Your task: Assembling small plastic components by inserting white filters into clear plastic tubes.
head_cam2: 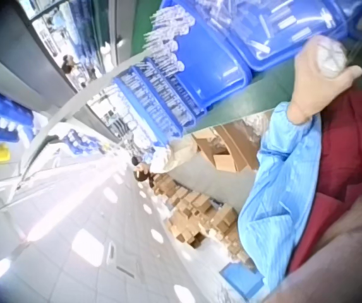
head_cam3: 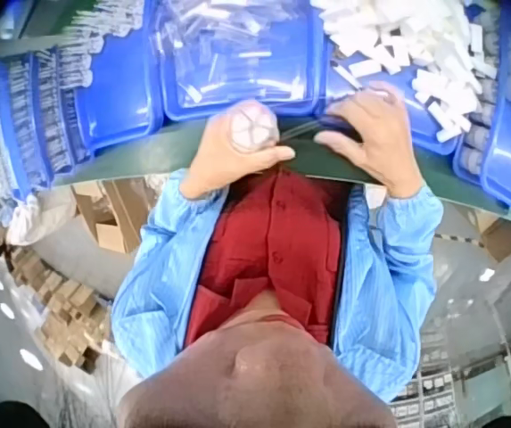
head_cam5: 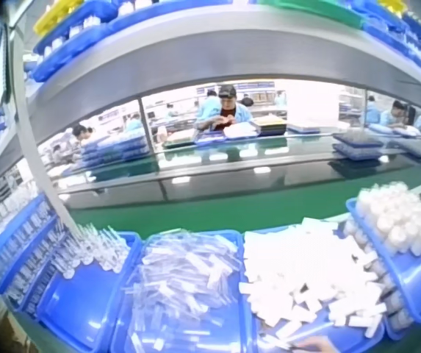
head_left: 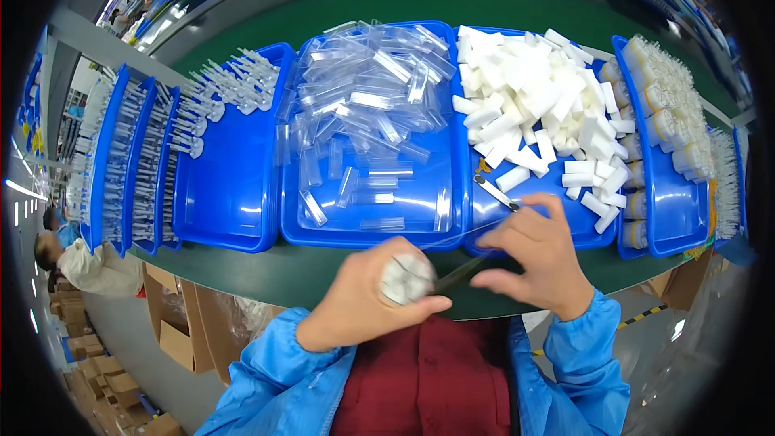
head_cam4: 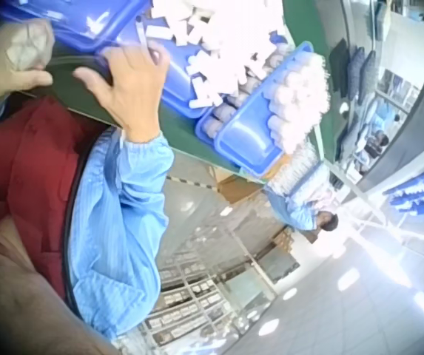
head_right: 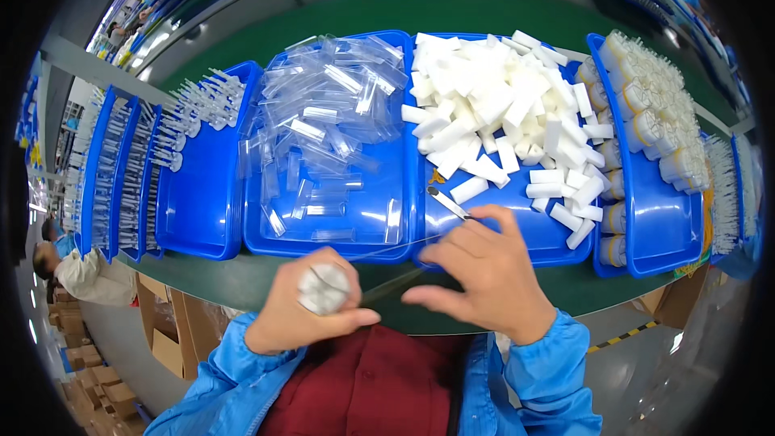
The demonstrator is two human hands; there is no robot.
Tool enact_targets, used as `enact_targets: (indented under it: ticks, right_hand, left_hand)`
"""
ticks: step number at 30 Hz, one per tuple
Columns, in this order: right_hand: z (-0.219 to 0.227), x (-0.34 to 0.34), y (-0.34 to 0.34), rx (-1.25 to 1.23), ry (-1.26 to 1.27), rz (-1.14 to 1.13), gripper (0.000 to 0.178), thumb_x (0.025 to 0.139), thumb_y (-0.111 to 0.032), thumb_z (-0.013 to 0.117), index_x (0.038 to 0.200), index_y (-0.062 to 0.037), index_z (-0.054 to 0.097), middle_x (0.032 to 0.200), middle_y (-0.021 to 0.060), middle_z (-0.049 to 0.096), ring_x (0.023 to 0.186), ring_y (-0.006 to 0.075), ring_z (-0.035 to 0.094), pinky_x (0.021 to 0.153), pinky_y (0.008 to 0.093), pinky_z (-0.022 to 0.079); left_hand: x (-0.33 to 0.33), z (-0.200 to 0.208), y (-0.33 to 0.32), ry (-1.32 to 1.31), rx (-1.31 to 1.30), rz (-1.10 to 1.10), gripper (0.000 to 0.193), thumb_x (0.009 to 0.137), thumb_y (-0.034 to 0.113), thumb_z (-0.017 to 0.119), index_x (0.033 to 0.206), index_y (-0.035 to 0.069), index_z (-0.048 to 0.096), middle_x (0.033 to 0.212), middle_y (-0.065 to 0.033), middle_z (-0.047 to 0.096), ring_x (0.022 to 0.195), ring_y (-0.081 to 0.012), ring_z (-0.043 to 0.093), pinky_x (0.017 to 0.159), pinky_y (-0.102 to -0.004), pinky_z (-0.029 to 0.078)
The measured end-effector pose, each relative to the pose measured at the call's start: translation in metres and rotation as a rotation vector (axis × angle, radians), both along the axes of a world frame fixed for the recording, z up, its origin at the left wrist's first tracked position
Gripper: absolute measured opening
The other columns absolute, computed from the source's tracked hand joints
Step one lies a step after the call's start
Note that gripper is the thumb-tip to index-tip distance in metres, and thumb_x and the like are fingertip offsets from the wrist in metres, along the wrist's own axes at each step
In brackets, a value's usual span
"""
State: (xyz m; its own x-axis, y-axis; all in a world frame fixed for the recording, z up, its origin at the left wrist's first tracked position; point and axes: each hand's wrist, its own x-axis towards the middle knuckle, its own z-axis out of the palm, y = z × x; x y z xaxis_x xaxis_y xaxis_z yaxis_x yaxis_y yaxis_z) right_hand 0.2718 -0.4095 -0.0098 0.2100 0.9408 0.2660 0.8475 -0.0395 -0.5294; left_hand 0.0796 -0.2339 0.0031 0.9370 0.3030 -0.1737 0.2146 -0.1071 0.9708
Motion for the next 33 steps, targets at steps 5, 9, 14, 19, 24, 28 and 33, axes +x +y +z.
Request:
enact_targets:
  ticks: [5,9,14,19,24,28,33]
  right_hand:
    - [-0.007,-0.007,-0.008,0.48,1.46,0.344,0.064,0.103,-0.058,0.035,0.1,-0.0049,0.07,0.097,0.0074,0.07,0.082,0.0249,0.065,0.094,0.0404,0.043]
    - [0.033,-0.032,0.027,0.906,2.062,-0.191,0.052,0.108,-0.041,0.039,0.133,0.0009,0.058,0.125,0.0171,0.067,0.097,0.0261,0.069,0.1,0.0358,0.046]
    - [-0.005,-0.022,0.048,0.359,0.953,-0.34,0.06,0.093,-0.007,0.067,0.147,0.0019,0.043,0.135,0.022,0.06,0.112,0.0217,0.066,0.098,0.0324,0.05]
    - [-0.001,-0.014,0.025,0.28,0.83,-0.023,0.09,0.073,-0.027,0.091,0.145,0.0009,0.045,0.138,0.0176,0.059,0.116,0.0251,0.064,0.1,0.0392,0.048]
    - [0.035,-0.043,0.028,-0.036,0.079,0.033,0.066,0.074,-0.052,0.081,0.115,-0.0041,0.062,0.108,0.0135,0.069,0.097,0.0269,0.067,0.099,0.0432,0.042]
    - [0.031,-0.029,0.017,-0.117,0.041,-0.028,0.04,0.083,-0.046,0.075,0.098,-0.0089,0.069,0.086,0.0066,0.071,0.084,0.0227,0.068,0.096,0.0426,0.043]
    - [0.038,-0.026,0.003,-0.098,0.511,0.471,0.018,0.089,-0.024,0.069,0.102,-0.0133,0.075,0.093,-0.001,0.069,0.093,0.0162,0.064,0.088,0.0355,0.04]
  left_hand:
    - [0.007,-0.013,0.007,-0.28,-0.308,0.517,0.023,0.092,0.023,0.063,0.096,0.003,0.054,0.068,-0.0085,0.056,0.054,-0.0163,0.053,0.049,-0.0288,0.045]
    - [0.014,-0.013,-0.014,-0.557,-0.077,0.459,0.029,0.077,-0.004,0.077,0.103,-0.001,0.065,0.081,-0.0091,0.068,0.068,-0.0139,0.064,0.063,-0.0282,0.052]
    - [0.016,-0.003,-0.022,-0.437,0.142,-0.134,0.053,0.071,0.007,0.09,0.116,0.005,0.062,0.098,-0.008,0.07,0.081,-0.0195,0.068,0.071,-0.0291,0.053]
    - [0.005,-0.016,-0.019,-0.345,0.207,0.097,0.076,0.074,0.01,0.089,0.136,0.001,0.047,0.096,-0.0113,0.068,0.081,-0.0233,0.068,0.072,-0.0325,0.054]
    - [0.012,-0.019,-0.018,-0.19,0.578,-0.033,0.116,0.064,0.006,0.089,0.157,-0.002,0.021,0.092,-0.0178,0.068,0.084,-0.032,0.069,0.077,-0.0382,0.055]
    - [0.012,-0.02,-0.006,-0.351,0.384,-0.136,0.082,0.072,0.009,0.09,0.142,-0.002,0.048,0.097,-0.0113,0.069,0.08,-0.0165,0.066,0.073,-0.0289,0.053]
    - [0.001,-0.013,0.009,-0.002,-0.904,-0.04,0.04,0.085,0.018,0.08,0.116,0.004,0.059,0.084,-0.0006,0.061,0.073,-0.0077,0.056,0.066,-0.0227,0.046]
